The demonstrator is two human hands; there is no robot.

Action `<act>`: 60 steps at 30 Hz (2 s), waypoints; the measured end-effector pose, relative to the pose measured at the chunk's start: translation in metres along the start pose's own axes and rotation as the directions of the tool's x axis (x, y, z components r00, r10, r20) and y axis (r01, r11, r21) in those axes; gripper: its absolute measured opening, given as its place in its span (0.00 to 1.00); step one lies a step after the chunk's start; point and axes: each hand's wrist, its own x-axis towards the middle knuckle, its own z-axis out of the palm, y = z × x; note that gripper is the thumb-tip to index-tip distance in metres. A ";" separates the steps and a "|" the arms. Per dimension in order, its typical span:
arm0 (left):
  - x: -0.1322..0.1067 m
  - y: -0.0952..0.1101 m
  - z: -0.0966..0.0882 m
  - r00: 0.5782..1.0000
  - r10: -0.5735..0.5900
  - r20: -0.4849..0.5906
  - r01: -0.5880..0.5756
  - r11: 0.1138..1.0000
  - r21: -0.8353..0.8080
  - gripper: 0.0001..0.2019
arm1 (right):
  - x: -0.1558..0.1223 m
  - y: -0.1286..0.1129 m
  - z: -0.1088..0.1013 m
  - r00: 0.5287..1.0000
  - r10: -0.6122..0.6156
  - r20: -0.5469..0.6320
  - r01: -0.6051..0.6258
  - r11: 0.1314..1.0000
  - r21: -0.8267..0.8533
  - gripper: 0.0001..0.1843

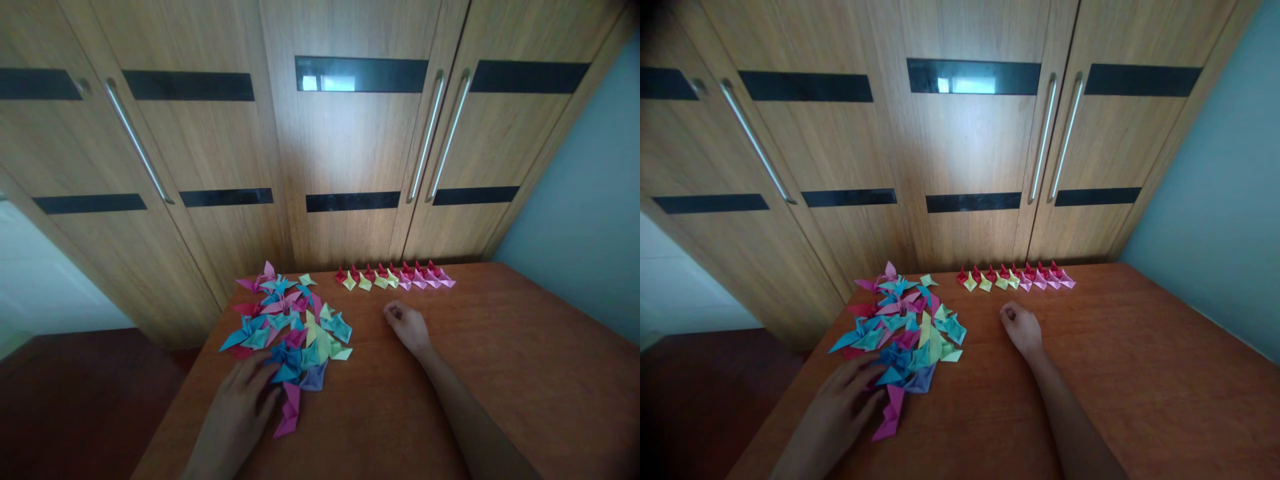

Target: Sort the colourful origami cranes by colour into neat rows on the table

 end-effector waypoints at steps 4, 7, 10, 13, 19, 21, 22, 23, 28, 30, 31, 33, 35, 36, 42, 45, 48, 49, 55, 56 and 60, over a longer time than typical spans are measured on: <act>0.008 0.001 0.003 0.999 0.030 0.030 -0.030 0.999 0.021 0.12 | 0.000 -0.001 0.000 1.000 0.005 0.005 -0.005 1.000 -0.012 0.09; 0.017 0.002 0.003 0.999 0.034 0.037 -0.035 0.999 0.022 0.11 | 0.000 -0.002 -0.001 1.000 0.001 0.010 -0.001 1.000 -0.015 0.09; 0.024 0.006 0.002 0.999 0.034 0.029 -0.035 0.999 0.009 0.12 | 0.000 -0.003 -0.002 1.000 0.000 0.009 0.001 1.000 -0.012 0.09; 0.030 0.017 0.000 0.998 0.065 0.023 -0.064 0.998 -0.025 0.12 | -0.001 -0.003 -0.003 1.000 0.006 0.017 -0.006 1.000 -0.003 0.09; 0.035 0.041 -0.002 0.987 0.135 0.088 -0.129 0.989 -0.069 0.11 | 0.000 -0.004 -0.003 1.000 0.011 0.022 -0.011 1.000 -0.015 0.08; 0.037 0.048 -0.003 0.983 0.132 0.128 -0.124 0.990 -0.063 0.11 | 0.000 -0.004 -0.003 1.000 0.009 0.022 -0.008 1.000 -0.016 0.08; 0.038 0.052 -0.003 0.980 0.127 0.153 -0.119 0.991 -0.058 0.10 | 0.000 -0.004 -0.003 1.000 0.010 0.023 -0.009 1.000 -0.015 0.09; 0.039 0.055 -0.003 0.976 0.122 0.181 -0.114 0.992 -0.052 0.11 | 0.000 -0.004 -0.003 1.000 0.013 0.023 -0.012 1.000 -0.014 0.09; 0.048 0.070 0.001 0.954 0.076 0.291 -0.079 0.997 0.000 0.12 | 0.000 -0.003 -0.002 1.000 0.004 0.017 -0.004 1.000 -0.010 0.10; 0.052 0.075 0.005 0.942 0.074 0.327 -0.085 0.996 0.019 0.12 | 0.000 -0.003 -0.002 1.000 0.004 0.015 -0.004 1.000 -0.004 0.10; 0.053 0.076 0.007 0.936 0.079 0.344 -0.093 0.995 0.024 0.12 | -0.001 -0.003 -0.002 1.000 0.005 0.016 -0.005 1.000 -0.001 0.10; 0.056 0.078 0.011 0.924 0.089 0.371 -0.106 0.994 0.027 0.10 | -0.001 -0.003 -0.002 1.000 -0.001 0.014 0.001 1.000 0.000 0.10; 0.058 0.078 0.013 0.919 0.100 0.382 -0.115 0.993 0.019 0.09 | -0.001 -0.003 -0.002 1.000 -0.006 0.011 0.006 1.000 -0.003 0.10; 0.058 0.077 0.014 0.919 0.102 0.381 -0.116 0.993 0.015 0.08 | -0.001 -0.003 -0.002 1.000 -0.006 0.011 0.007 1.000 -0.004 0.09; 0.056 0.074 0.012 0.935 0.100 0.341 -0.090 0.995 -0.046 0.09 | 0.001 -0.002 -0.002 1.000 -0.005 0.013 0.005 1.000 -0.010 0.08; 0.055 0.072 0.012 0.945 0.095 0.311 -0.067 0.993 -0.100 0.09 | 0.001 -0.001 -0.001 1.000 -0.006 0.009 0.006 1.000 -0.012 0.08; 0.055 0.071 0.012 0.958 0.074 0.276 -0.030 0.987 -0.159 0.08 | 0.001 -0.001 -0.001 1.000 -0.007 0.010 0.007 1.000 -0.007 0.08; 0.055 0.071 0.012 0.961 0.063 0.269 -0.014 0.984 -0.179 0.08 | 0.001 -0.001 -0.001 1.000 -0.008 0.012 0.008 1.000 -0.008 0.08; 0.059 0.073 0.012 0.955 0.055 0.291 0.008 0.977 -0.213 0.07 | 0.000 -0.001 -0.001 1.000 -0.009 0.015 0.009 1.000 -0.012 0.09; 0.059 0.073 0.012 0.953 0.059 0.296 0.004 0.978 -0.209 0.07 | 0.000 -0.001 -0.001 1.000 -0.009 0.016 0.010 1.000 -0.015 0.09; 0.060 0.075 0.014 0.942 0.076 0.328 -0.008 0.979 -0.204 0.07 | 0.001 -0.001 -0.001 1.000 -0.012 0.018 0.012 1.000 -0.025 0.09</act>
